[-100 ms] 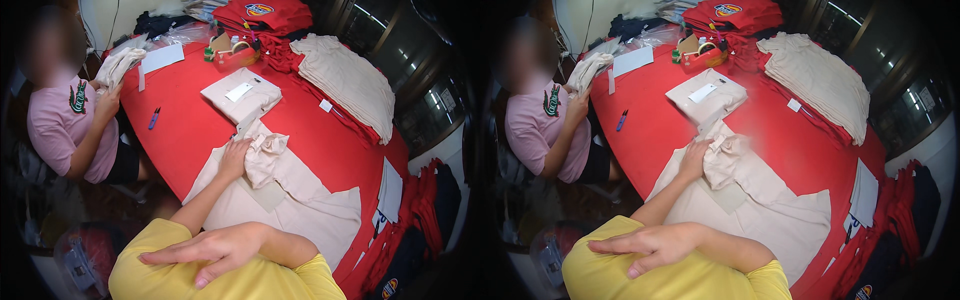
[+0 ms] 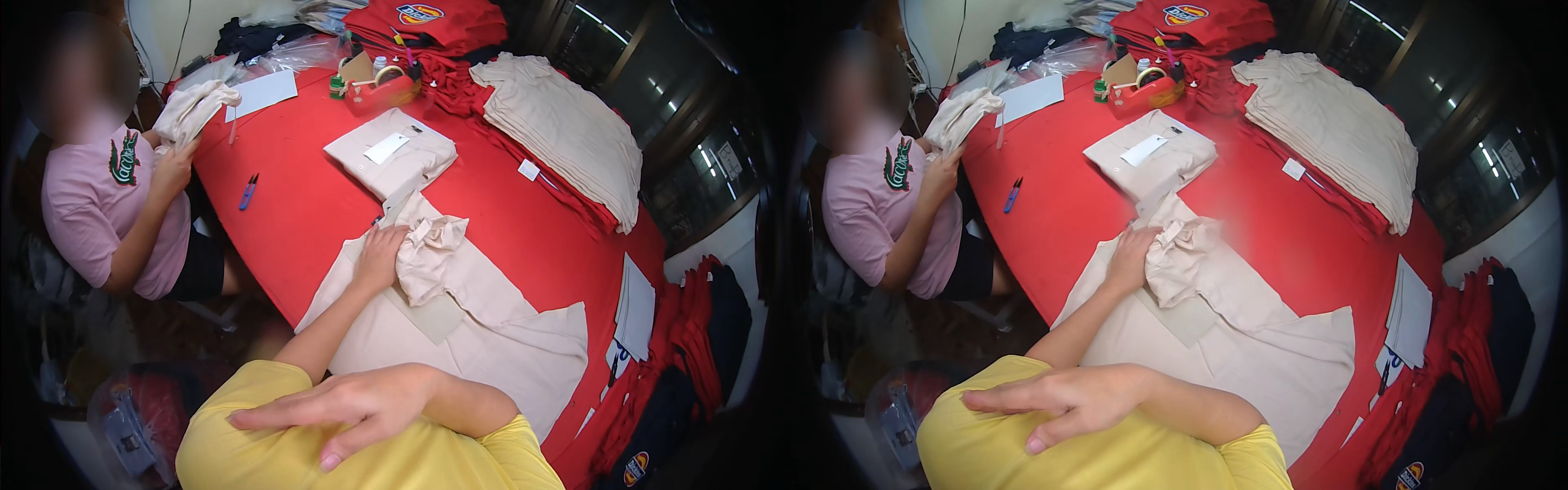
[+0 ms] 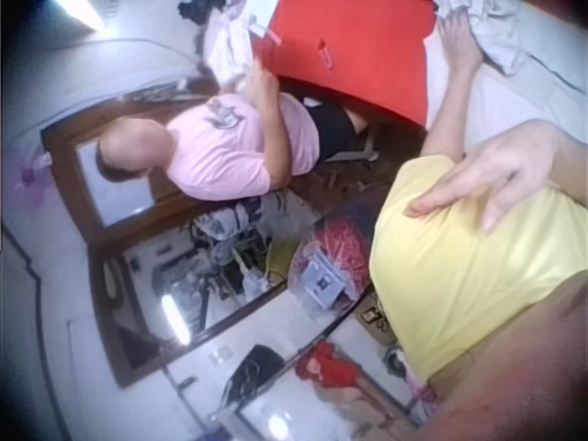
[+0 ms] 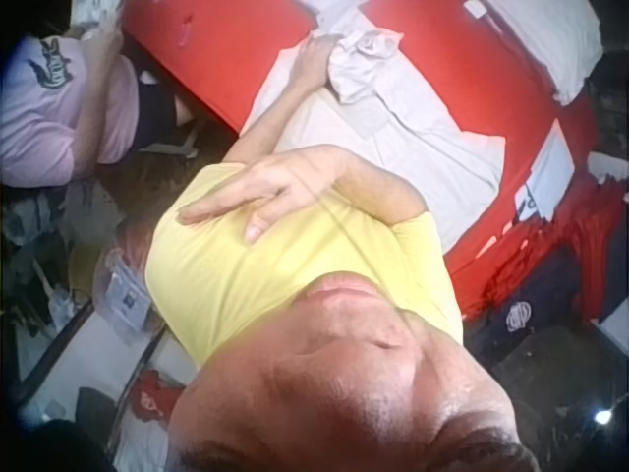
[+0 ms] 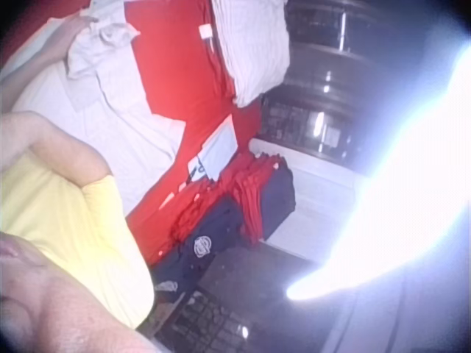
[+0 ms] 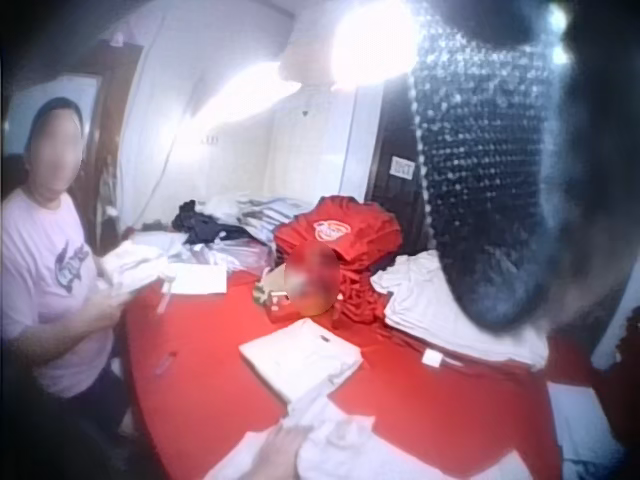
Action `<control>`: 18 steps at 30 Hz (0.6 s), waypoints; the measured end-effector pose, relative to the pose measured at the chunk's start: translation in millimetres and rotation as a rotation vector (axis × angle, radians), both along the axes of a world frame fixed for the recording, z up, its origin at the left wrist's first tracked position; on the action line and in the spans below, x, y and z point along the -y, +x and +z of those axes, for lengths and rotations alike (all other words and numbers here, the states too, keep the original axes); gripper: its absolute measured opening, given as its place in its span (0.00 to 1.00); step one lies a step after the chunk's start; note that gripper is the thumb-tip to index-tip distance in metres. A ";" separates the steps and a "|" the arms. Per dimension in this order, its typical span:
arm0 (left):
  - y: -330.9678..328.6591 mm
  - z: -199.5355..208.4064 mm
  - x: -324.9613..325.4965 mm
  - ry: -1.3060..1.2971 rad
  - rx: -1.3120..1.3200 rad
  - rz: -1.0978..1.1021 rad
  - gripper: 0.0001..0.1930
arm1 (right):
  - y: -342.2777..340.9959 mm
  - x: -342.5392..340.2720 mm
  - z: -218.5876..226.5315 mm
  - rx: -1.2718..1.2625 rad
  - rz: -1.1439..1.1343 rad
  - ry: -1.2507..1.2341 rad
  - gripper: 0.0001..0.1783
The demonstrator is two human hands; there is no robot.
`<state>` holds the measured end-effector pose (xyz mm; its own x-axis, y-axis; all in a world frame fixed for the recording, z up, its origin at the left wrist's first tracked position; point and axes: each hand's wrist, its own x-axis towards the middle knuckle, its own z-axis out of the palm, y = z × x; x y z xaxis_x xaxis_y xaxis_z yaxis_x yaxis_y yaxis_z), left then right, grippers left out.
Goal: The person folds shirts by placing them on a red table, smoothing the fabric, and using a cardboard template to fold the sides and bottom before removing the template and setting the shirt aside.
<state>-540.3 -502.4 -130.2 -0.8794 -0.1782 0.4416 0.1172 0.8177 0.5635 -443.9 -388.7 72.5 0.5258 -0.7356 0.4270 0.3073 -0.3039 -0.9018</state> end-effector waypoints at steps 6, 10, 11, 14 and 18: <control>10.8 12.3 0.5 0.029 -0.099 -0.057 0.25 | -57.4 -24.5 -70.7 -0.850 -1.506 0.146 0.26; -6.0 0.7 -0.3 -0.033 -0.088 -0.020 0.26 | -111.7 -42.5 -161.9 -1.167 -1.867 0.245 0.24; -8.4 2.9 -1.6 0.035 -0.083 -0.041 0.26 | -116.8 -51.0 -172.0 -0.972 -1.791 0.291 0.24; -1.6 -3.6 3.5 0.041 -0.096 -0.063 0.30 | -84.2 -67.7 -138.4 -0.595 -1.502 0.220 0.20; 11.9 -1.3 25.6 -0.027 0.006 -0.161 0.24 | -75.0 -119.7 -99.7 -0.569 -1.488 0.280 0.20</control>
